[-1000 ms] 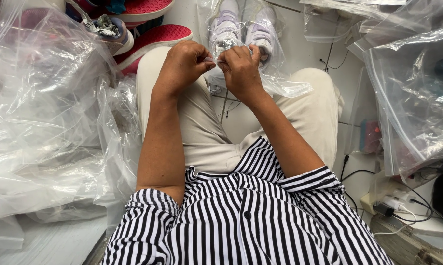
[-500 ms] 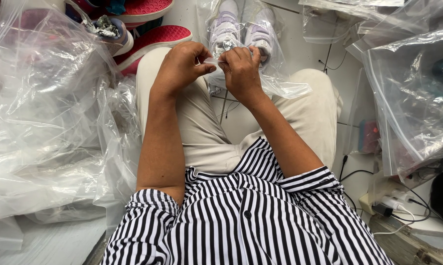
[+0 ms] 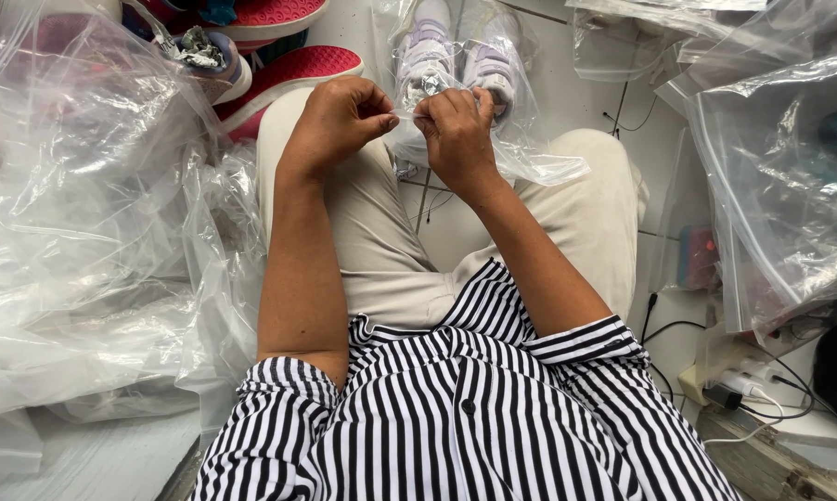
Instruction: Packing various pairs of shoes into clear plastic bags and sealing them.
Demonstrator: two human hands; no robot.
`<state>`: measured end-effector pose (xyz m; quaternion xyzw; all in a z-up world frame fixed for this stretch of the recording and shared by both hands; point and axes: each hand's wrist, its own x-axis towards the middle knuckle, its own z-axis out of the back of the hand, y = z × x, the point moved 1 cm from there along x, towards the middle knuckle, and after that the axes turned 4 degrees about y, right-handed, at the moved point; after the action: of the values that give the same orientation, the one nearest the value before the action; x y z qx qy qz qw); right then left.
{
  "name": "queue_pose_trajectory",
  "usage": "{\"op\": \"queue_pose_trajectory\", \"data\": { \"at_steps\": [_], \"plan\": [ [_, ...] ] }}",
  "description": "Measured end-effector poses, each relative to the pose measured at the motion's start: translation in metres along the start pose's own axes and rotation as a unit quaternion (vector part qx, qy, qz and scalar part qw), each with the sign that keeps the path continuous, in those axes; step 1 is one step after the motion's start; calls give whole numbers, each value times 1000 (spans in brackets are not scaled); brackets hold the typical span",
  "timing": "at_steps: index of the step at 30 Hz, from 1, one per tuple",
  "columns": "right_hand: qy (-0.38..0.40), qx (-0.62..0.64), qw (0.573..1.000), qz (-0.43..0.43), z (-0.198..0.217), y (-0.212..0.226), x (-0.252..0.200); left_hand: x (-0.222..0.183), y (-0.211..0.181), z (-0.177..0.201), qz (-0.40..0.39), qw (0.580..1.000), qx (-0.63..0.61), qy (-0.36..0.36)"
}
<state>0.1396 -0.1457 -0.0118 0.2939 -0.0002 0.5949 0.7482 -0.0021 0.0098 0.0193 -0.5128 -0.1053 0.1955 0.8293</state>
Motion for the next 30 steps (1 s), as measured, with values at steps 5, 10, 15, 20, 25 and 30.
{"op": "queue_pose_trajectory", "data": {
  "at_steps": [5, 10, 15, 20, 25, 30],
  "plan": [
    [4, 11, 1000, -6, 1, 3, 0, 1, 4, -1, -7, 1000, 3, -9],
    [6, 33, 999, -18, 3, 7, 2, 5, 4, -8, -68, 997, 0, 31],
    [2, 12, 1000, 12, 0, 17, 5, 7, 14, -10, -30, 999, 32, -5],
    [-17, -13, 1000, 15, 3, 16, 16, 7, 10, -18, -127, 968, 189, -110],
    [-1, -29, 999, 13, 17, 8, 18, 7, 3, -13, -176, 912, 295, -222],
    [19, -83, 996, 17, 34, -16, -4, 8, 11, -7, -157, 879, 343, -291]
  ]
}}
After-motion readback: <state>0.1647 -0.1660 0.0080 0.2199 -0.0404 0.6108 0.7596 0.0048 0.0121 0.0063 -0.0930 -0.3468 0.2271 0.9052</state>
